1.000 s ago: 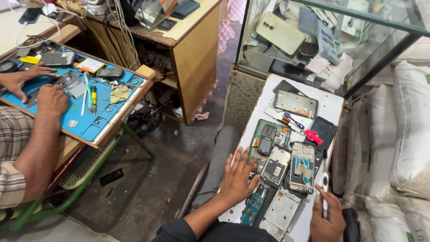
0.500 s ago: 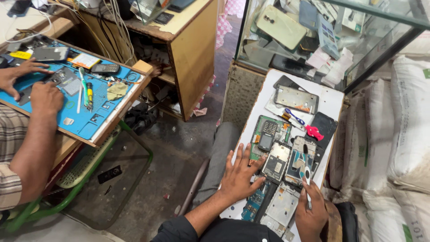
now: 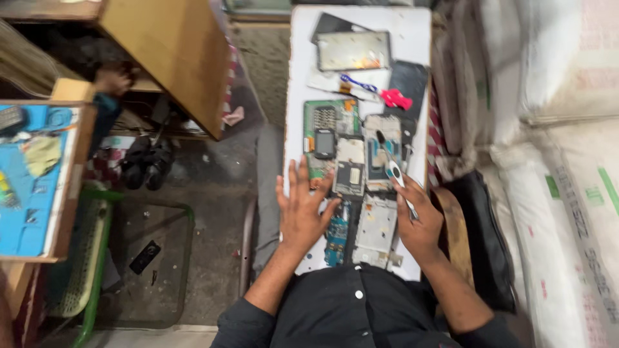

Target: The person uses a metal spudger to pry and separate components on a disassembled smartphone. They lift the back cover and manipulate internal parts while another person works on a separate device nearby.

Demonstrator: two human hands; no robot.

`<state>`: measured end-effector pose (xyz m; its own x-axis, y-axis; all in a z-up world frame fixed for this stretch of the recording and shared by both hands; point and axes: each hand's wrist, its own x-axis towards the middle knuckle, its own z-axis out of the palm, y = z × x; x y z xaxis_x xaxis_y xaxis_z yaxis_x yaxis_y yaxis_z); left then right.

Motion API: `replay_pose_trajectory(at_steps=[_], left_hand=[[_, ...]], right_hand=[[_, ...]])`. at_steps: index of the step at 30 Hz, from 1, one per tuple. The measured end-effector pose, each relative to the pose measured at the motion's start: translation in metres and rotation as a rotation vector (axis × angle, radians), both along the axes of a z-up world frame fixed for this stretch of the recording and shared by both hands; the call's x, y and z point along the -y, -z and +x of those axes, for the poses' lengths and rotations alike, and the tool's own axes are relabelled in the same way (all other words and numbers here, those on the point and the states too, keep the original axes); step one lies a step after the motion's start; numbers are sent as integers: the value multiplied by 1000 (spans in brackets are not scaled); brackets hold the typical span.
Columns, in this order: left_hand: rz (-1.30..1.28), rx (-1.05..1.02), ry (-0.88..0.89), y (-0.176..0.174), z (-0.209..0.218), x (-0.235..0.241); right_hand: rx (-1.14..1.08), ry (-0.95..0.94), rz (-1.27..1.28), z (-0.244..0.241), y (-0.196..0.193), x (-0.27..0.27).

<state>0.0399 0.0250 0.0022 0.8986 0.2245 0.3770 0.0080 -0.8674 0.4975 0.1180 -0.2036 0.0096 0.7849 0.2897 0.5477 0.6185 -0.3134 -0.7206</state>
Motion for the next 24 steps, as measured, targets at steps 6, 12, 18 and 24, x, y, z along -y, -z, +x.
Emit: replay_pose_trajectory(at_steps=[6,12,18,24], left_hand=[[5,-6,12,-8,2,3],[-4,-17,2,-9,-1,5],[-22,-13,-7,-6,3,4],[-31,0,-20,0,2,3]], right_hand=[[-87,-70,100,1,0,8],[-153,-15,139,2,3,12],[-181,-3,259,8,2,8],[-233,-4,312,8,-1,6]])
